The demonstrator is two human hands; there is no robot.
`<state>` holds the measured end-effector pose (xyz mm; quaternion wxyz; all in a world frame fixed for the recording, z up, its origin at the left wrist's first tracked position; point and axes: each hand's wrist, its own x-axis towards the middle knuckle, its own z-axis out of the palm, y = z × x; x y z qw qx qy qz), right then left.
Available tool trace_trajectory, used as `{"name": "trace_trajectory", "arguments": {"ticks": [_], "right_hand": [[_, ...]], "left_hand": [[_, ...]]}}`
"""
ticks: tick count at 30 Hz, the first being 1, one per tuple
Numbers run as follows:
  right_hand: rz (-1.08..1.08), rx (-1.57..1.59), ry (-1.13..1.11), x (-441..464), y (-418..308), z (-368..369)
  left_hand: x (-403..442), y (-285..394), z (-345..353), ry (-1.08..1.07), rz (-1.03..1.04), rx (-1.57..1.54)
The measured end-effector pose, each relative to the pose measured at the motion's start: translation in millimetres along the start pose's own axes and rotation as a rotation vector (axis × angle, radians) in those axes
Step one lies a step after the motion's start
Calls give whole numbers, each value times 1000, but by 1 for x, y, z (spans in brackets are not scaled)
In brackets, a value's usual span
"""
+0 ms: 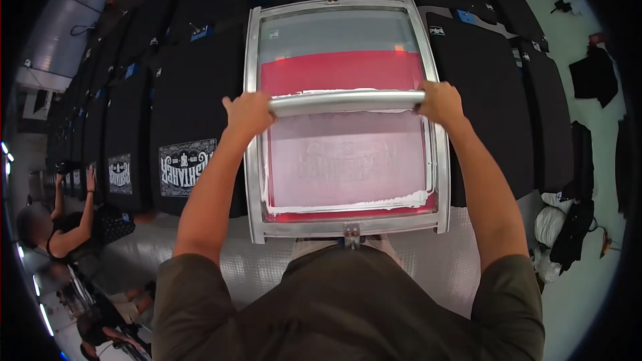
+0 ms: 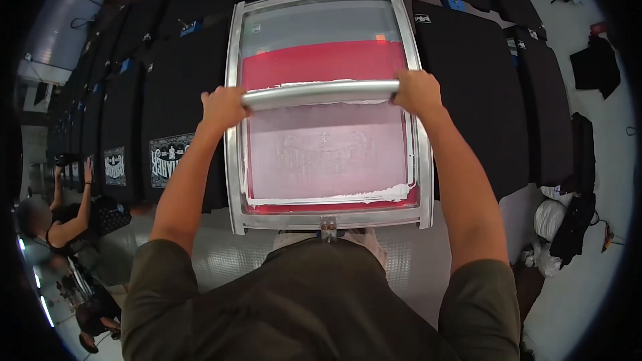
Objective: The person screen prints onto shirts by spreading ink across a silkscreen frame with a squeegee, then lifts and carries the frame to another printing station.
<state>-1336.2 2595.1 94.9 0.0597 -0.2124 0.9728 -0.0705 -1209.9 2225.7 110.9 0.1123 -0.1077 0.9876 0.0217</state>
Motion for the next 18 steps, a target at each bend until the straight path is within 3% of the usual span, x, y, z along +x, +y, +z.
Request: {"name": "trace_trajectory", "arguments": {"ticks": [1, 3, 5, 6, 9, 10, 11, 13, 15, 17, 18], "right_hand": [[45, 12, -61, 7, -2, -5], [97, 62, -10, 2, -9, -7], [8, 128, 347, -21, -11, 14], [-58, 171, 542, -37, -17, 16], [53, 300, 569, -111, -37, 11], [164, 599, 316, -145, -48, 4], [357, 980, -129, -175, -50, 9], [357, 1176, -715, -229, -55, 35], [238, 972, -972, -261, -69, 74], [302, 996, -754, -288, -97, 119], [306, 1007, -748, -289, -108, 122]], "left_hand": [[6, 8, -14, -80, -41, 86], [20, 28, -9, -35, 1, 185], [15, 74, 9, 169, 257, -70], [12, 99, 12, 124, 336, -128], [25, 115, -4, 37, 394, -212], [32, 111, -12, -17, 365, -231], [41, 104, -18, -37, 379, -232], [43, 97, -44, -63, 392, -272], [49, 94, -49, 9, 398, -304], [51, 98, -55, 18, 352, -328], [51, 102, -50, 15, 362, -319]]}}
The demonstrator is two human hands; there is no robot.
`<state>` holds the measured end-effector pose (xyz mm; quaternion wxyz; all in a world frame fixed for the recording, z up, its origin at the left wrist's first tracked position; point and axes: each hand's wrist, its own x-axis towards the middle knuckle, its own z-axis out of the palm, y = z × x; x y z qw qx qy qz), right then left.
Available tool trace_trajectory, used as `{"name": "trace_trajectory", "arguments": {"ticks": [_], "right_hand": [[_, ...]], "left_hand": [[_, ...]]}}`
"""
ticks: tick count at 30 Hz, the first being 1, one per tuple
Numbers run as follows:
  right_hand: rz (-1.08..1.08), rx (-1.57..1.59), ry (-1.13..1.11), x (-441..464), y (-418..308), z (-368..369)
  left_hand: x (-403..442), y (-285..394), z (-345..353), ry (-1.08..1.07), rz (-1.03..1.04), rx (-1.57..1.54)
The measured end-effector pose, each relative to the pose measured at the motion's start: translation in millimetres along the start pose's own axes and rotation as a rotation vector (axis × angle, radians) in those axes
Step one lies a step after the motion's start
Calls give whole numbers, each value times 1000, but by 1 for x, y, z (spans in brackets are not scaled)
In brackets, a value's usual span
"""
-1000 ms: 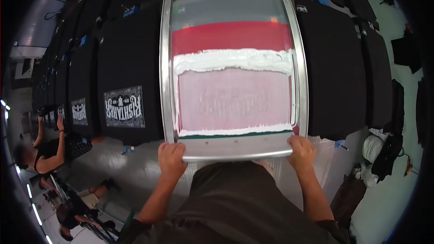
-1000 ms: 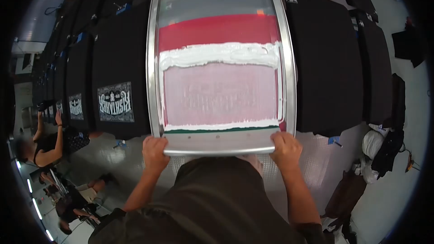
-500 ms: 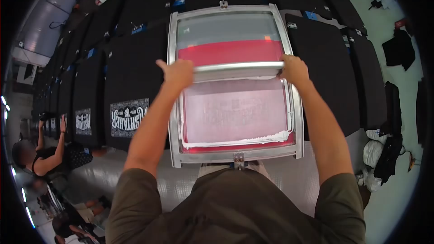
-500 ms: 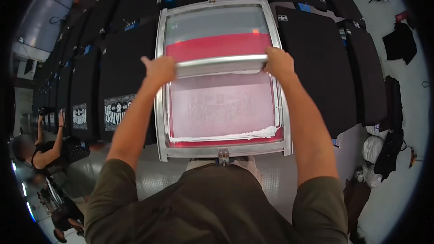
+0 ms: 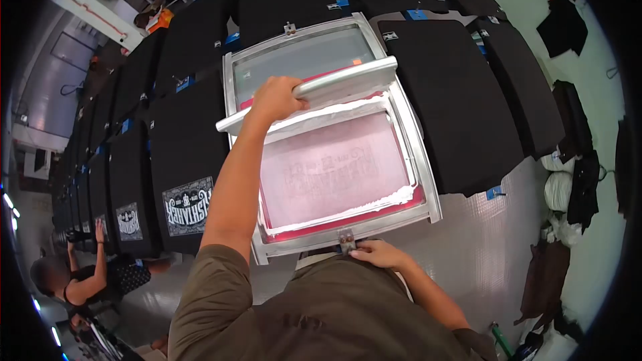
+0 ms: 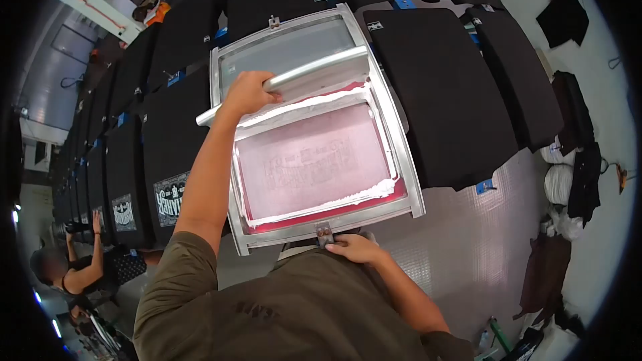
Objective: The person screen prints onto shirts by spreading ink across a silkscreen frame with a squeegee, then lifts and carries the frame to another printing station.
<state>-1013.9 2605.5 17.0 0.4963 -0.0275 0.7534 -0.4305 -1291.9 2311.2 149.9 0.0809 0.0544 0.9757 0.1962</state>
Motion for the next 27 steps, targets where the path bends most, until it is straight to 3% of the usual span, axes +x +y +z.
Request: {"name": "trace_trajectory", "arguments": {"ticks": [2, 9, 12, 19, 21, 22, 25, 26, 27], "right_hand": [[-20, 542, -111, 6, -11, 13], [-28, 274, 47, 10, -11, 16], [1, 347, 75, 8, -13, 18], [-34, 227, 105, 7, -12, 17], [-85, 132, 200, -9, -32, 11], [-142, -186, 298, -6, -26, 14], [-153, 74, 169, 7, -8, 17], [-213, 57, 258, 6, -5, 21], [-152, 76, 199, 1, -10, 20]], "left_hand": [[3, 6, 10, 4, -21, 95], [-27, 15, 54, 32, -24, 162], [-63, 17, 66, 12, 59, 227], [-222, 55, 150, 260, 139, 163], [-254, 76, 155, 368, 203, 120], [-262, 80, 158, 372, 209, 114], [-256, 83, 143, 380, 203, 87], [-246, 81, 128, 254, 161, 87], [-235, 79, 113, 127, 119, 85]]}}
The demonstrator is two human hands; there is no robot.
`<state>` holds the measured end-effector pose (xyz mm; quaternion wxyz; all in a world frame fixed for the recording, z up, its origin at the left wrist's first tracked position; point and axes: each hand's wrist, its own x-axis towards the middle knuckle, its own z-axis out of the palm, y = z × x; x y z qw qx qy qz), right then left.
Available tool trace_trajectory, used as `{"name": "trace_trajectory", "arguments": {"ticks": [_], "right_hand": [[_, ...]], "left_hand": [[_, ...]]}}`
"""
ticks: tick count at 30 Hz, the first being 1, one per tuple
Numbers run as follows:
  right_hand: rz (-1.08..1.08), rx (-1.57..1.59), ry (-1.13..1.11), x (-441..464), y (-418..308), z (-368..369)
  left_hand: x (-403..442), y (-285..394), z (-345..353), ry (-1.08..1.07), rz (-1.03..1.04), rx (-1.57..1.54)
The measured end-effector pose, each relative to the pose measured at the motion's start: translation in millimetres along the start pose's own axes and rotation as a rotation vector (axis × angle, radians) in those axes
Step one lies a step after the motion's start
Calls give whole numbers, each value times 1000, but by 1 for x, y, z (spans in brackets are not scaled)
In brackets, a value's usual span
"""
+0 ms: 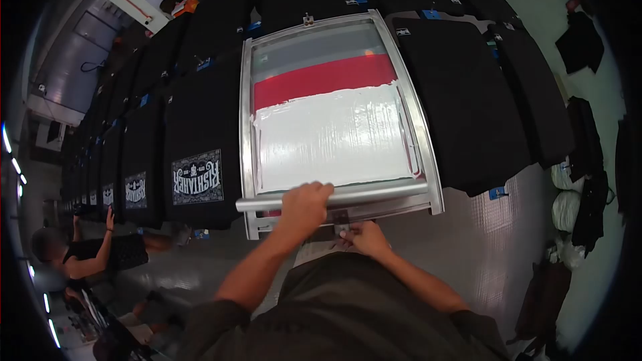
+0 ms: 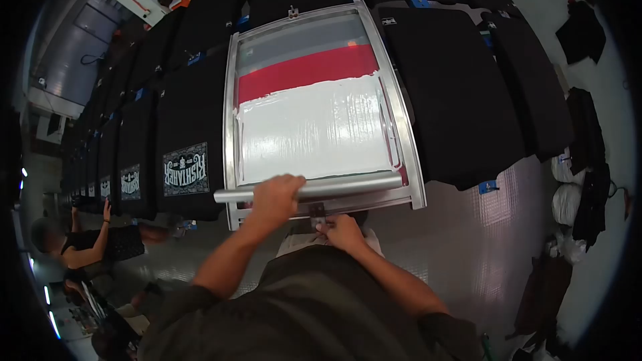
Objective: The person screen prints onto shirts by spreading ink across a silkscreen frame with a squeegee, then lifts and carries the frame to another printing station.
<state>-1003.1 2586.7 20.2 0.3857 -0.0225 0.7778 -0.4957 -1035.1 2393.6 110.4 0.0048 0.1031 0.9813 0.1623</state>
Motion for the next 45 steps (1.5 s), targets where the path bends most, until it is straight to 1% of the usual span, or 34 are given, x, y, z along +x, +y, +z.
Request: {"name": "trace_trajectory", "arguments": {"ticks": [1, 2, 3, 4, 5, 6, 7, 9, 11, 13, 14, 15, 16, 17, 18, 19, 20, 21, 22, 23, 24, 26, 27, 28, 29, 31, 32, 36, 37, 39, 40, 41, 43, 45], "right_hand": [[65, 16, -53, -2, -5, -2], [38, 67, -48, 3, 11, 5], [58, 51, -56, 0, 4, 1], [80, 36, -61, -5, -5, -2], [69, 104, -45, -3, 4, 2], [75, 96, -45, -4, 2, 1], [75, 43, -54, -7, -3, -1], [72, -67, -65, -7, -7, -5], [98, -430, -140, -10, -28, -18], [73, -482, -162, -18, -43, -39], [42, -418, -196, -20, -51, -58], [13, -353, -232, -24, -60, -78], [15, -260, -97, -32, -70, -99], [12, -165, 44, -35, -76, -119], [-11, -115, 294, -31, -71, -136], [-30, -63, 547, -27, -63, -152], [-30, -312, 706, -20, -51, -169], [-23, -565, 856, -12, -36, -184], [62, -531, 833, -2, -19, -196], [61, -456, 736, 14, 6, -208], [181, -246, 561, 18, -1, -211], [262, 193, 522, 37, 15, -197], [153, 354, 633, 46, 23, -183], [154, 308, 649, 51, 32, -181], [156, 262, 666, 52, 38, -181], [188, 226, 710, 36, 26, -181], [209, 209, 737, 29, 24, -189], [162, 391, 724, -8, 45, -227], [116, 479, 712, -18, 50, -247], [65, 446, 697, -39, 76, -312], [26, 478, 726, -51, 87, -342], [30, 427, 766, -57, 98, -377], [40, 421, 798, -76, 130, -432], [63, 409, 791, -93, 149, -486]], "left_hand": [[17, -6, -14, -89, -62, -40], [32, -14, -22, -106, -89, -35], [49, -23, -30, -124, -111, -30], [71, -34, -35, -116, -137, 5], [93, -45, -38, -111, -166, 36], [115, -58, -40, -66, -142, 21], [136, -73, -37, -49, -114, 58], [170, -82, -42, -121, -167, 68], [190, -99, -34, -120, -185, 42], [194, -111, -39, -110, -118, 69], [192, -123, -45, -153, -135, 96], [181, -138, -55, -174, -172, 55], [168, -155, -69, -194, -208, 16], [150, -167, -86, -140, -253, 62], [129, -177, -98, -85, -295, 109], [110, -191, -97, 48, -348, 120], [95, -205, -90, 180, -397, 130], [86, -215, -78, 278, -424, 34], [77, -227, -60, 374, -456, -64], [67, -251, -37, 437, -406, -117], [60, -282, -11, 391, -506, -453], [61, -287, 16, 427, -640, -985], [62, -280, 14, 387, -711, -1099], [63, -273, 11, 342, -778, -1213], [63, -267, 13, 399, -737, -1204], [64, -259, 11, 495, -689, -1145], [64, -246, 0, 489, -690, -1147], [86, -188, -14, 511, -615, -1123], [103, -164, -13, 525, -597, -1105], [144, -104, 5, 515, -548, -1076], [163, -73, 17, 493, -509, -1081], [182, -41, 30, 477, -581, -1056], [215, 25, 52, 461, -551, -1080], [244, 61, 84, 394, -504, -1109]]}}
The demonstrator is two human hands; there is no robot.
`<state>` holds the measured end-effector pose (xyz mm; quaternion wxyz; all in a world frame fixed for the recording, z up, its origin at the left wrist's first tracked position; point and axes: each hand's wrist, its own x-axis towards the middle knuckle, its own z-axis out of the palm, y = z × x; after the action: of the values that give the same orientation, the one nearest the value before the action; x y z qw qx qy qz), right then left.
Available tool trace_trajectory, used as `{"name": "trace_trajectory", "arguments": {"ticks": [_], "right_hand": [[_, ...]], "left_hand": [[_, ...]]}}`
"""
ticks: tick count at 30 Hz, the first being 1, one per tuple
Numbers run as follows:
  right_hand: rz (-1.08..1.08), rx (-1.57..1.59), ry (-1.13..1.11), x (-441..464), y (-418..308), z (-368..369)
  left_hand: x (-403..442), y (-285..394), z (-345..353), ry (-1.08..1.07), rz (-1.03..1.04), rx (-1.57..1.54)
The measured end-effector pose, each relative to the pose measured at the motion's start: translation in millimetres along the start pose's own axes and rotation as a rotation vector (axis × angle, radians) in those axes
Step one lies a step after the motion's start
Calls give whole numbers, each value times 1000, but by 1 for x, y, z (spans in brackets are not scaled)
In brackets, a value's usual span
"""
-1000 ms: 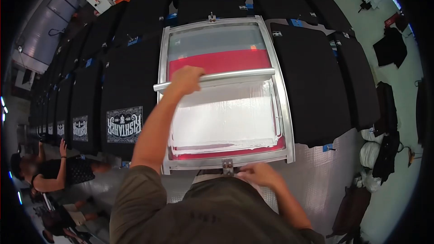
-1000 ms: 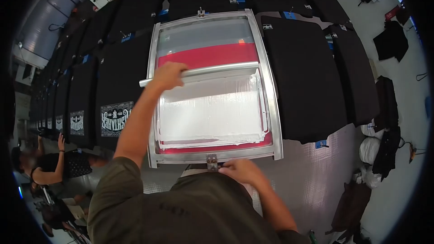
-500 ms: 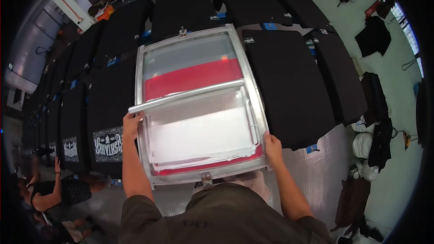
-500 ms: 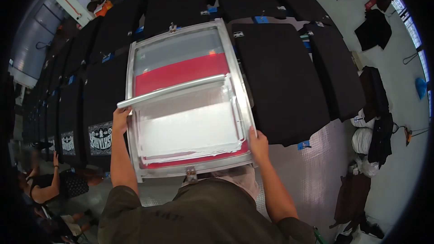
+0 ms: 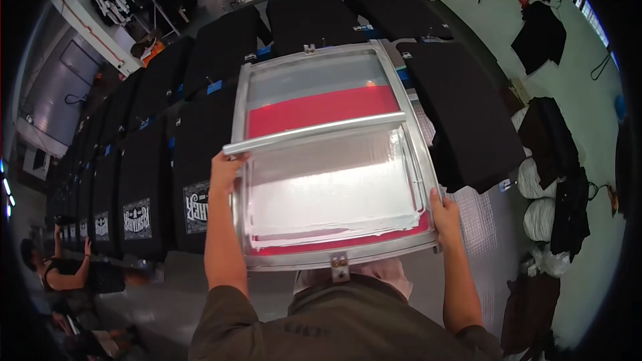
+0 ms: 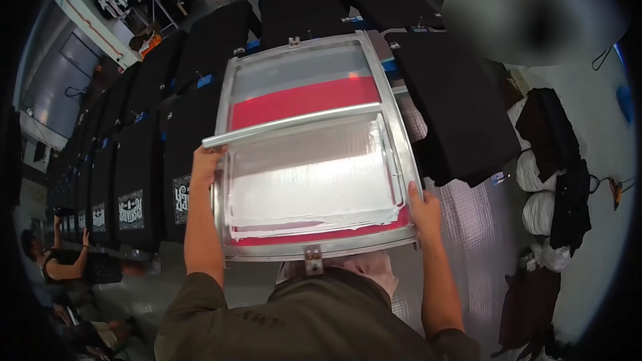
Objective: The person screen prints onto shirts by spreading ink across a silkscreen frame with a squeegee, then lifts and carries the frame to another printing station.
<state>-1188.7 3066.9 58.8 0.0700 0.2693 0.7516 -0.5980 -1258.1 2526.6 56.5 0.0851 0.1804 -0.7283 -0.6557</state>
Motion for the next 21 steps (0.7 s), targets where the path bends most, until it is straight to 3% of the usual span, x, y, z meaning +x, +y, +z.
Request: {"name": "trace_trajectory", "arguments": {"ticks": [5, 21], "right_hand": [[-47, -91, 40, 57, -2, -40], [-87, -204, -71, 135, 2, -42]], "left_hand": [[4, 12, 70, 19, -34, 12], [17, -13, 124, 213, -148, -14]]}}
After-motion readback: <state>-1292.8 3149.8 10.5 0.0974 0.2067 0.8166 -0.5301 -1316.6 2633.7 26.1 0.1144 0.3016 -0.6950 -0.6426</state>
